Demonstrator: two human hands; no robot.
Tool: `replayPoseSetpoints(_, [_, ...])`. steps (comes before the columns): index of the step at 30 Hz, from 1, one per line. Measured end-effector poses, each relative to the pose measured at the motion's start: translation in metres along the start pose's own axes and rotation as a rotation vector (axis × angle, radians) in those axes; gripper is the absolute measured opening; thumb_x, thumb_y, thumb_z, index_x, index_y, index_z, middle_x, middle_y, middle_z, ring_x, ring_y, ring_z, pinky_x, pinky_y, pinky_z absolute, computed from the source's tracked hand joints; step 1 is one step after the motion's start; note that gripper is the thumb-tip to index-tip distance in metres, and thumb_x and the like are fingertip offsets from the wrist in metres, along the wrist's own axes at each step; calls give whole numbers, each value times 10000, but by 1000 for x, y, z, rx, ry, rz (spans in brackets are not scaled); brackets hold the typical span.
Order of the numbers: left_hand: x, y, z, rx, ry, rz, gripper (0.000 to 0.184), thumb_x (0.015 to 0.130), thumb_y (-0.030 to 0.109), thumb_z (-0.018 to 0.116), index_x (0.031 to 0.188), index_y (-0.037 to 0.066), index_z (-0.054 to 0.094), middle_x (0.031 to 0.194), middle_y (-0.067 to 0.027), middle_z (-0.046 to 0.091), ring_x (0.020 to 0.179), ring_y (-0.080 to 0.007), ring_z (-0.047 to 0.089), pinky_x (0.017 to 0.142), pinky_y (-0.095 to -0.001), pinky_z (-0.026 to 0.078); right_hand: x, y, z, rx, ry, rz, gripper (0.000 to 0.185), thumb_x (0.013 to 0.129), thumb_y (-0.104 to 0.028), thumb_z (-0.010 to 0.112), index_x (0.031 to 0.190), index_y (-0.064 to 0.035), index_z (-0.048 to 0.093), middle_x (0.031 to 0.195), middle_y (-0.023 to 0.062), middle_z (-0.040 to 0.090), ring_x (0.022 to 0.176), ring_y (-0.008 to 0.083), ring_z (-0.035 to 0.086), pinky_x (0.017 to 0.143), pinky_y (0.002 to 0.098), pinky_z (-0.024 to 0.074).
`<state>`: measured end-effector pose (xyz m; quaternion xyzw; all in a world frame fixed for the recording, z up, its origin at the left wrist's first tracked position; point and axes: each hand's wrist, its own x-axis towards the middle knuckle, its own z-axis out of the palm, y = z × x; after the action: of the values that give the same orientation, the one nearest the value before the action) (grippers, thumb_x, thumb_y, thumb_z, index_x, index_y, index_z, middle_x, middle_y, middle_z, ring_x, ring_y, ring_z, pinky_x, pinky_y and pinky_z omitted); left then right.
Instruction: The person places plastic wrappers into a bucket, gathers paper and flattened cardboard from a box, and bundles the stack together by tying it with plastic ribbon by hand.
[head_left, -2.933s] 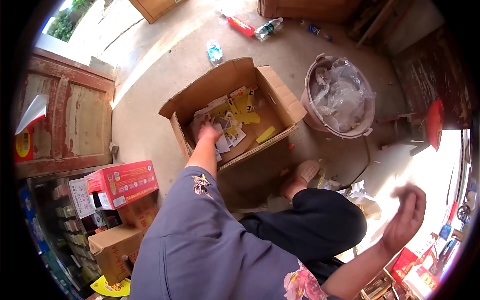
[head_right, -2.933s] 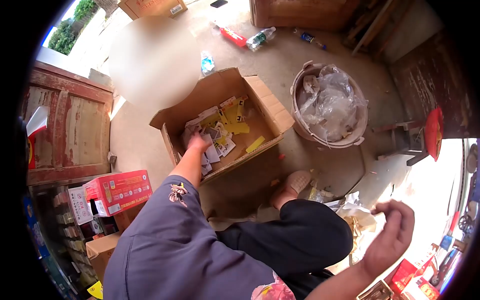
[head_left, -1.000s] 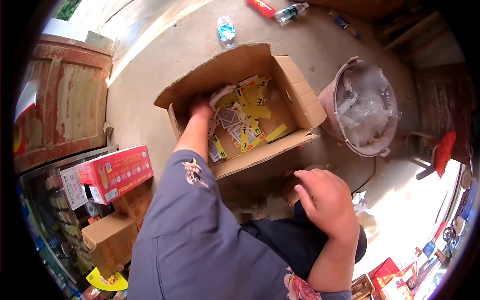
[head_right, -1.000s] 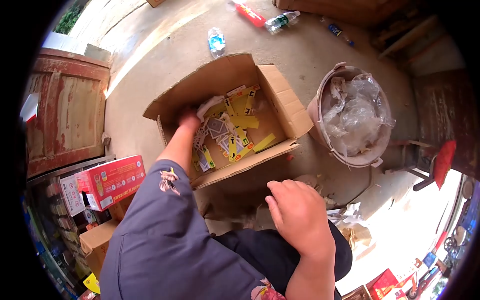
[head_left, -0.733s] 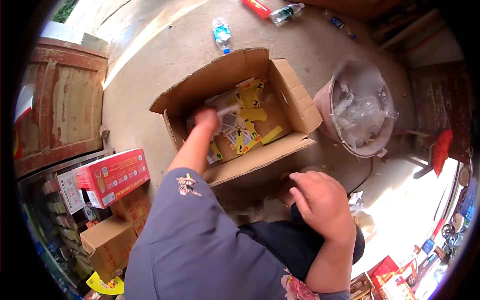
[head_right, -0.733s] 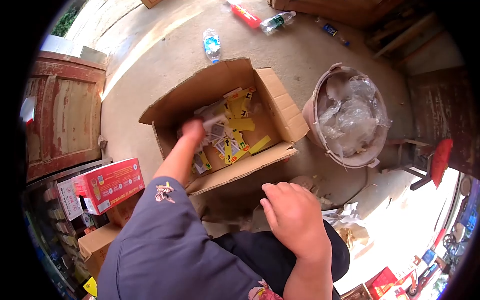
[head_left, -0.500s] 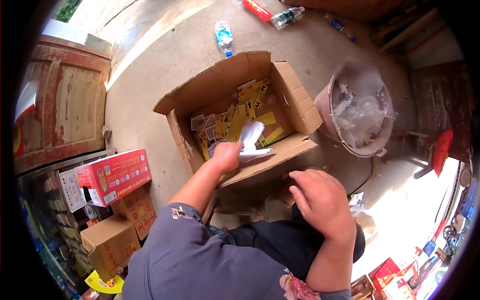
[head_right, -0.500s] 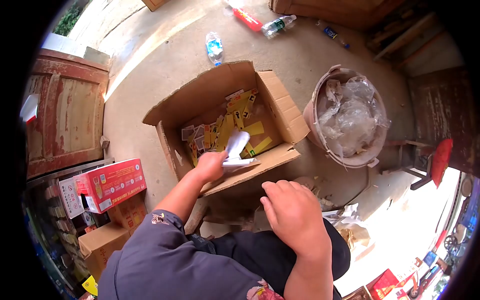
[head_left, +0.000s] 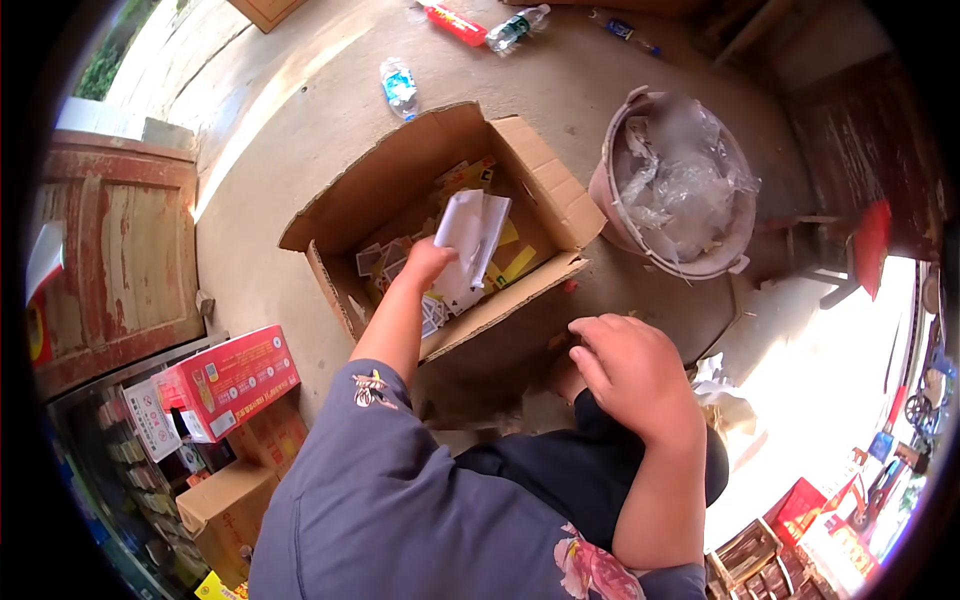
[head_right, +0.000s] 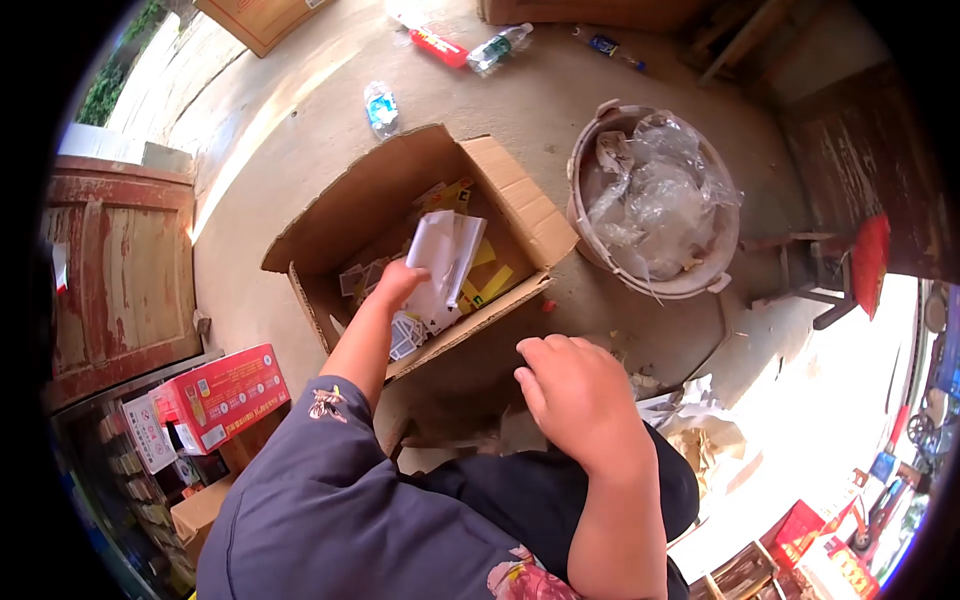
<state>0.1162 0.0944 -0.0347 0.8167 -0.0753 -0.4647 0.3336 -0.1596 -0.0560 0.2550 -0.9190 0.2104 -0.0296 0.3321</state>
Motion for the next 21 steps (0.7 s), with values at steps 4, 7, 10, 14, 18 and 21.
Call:
replayPoseSetpoints(4, [-34, 13, -19, -572, -226, 71, 336, 725, 133, 645, 1034, 2, 632, 920, -94, 647, 882, -240, 628, 797, -410, 498, -8, 11, -9, 6, 28, 95, 209, 818, -162, 648, 994, -52, 623, 868, 123, 639, 840, 329, 615, 728, 427, 490])
replayPoseSetpoints(7, [-104, 72, -26, -741, -444, 193, 430, 721, 136, 684, 1117, -7, 592, 962, -78, 648, 900, -224, 634, 811, -377, 520, -17, 19, -11, 81, 238, 239, 283, 863, -246, 631, 1079, -63, 628, 898, 140, 662, 854, 351, 627, 741, 418, 500])
replayPoseSetpoints(10, [-171, 128, -6, -593, -657, 329, 480, 720, 131, 711, 1157, -34, 602, 1075, -94, 658, 990, -230, 620, 887, -371, 480, -26, 22, -23, 513, 146, 432, 721, 850, -410, 702, 1394, -42, 405, 1169, 210, 627, 1013, 278, 660, 874, 357, 513])
replayPoseSetpoints(14, [-231, 174, 66, -261, -770, 446, 321, 831, 44, 666, 1142, -31, 636, 1050, -73, 684, 943, -203, 656, 895, -337, 497, -61, 8, -15, 595, 497, 335, 715, 796, -257, 747, 1395, -93, 392, 1145, 188, 643, 1032, 312, 644, 877, 373, 499])
replayPoseSetpoints(18, [-315, 212, 147, -196, -887, 555, 480, 873, 67, 653, 1317, -16, 488, 1200, -76, 601, 1096, -176, 576, 955, -309, 447, -131, 12, -46, 585, 1014, 408, 368, 811, -122, 649, 1165, -41, 595, 998, 133, 683, 975, 239, 658, 869, 337, 490])
replayPoseSetpoints(21, [-383, 255, 192, -105, -1090, 894, 610, 903, 131, 642, 1417, 18, 333, 1247, -74, 520, 1216, -173, 460, 1044, -306, 337, -235, 30, -92, 803, 1313, 788, 306, 843, -189, 706, 1091, -32, 621, 903, 66, 678, 787, 157, 651, 640, 302, 523])
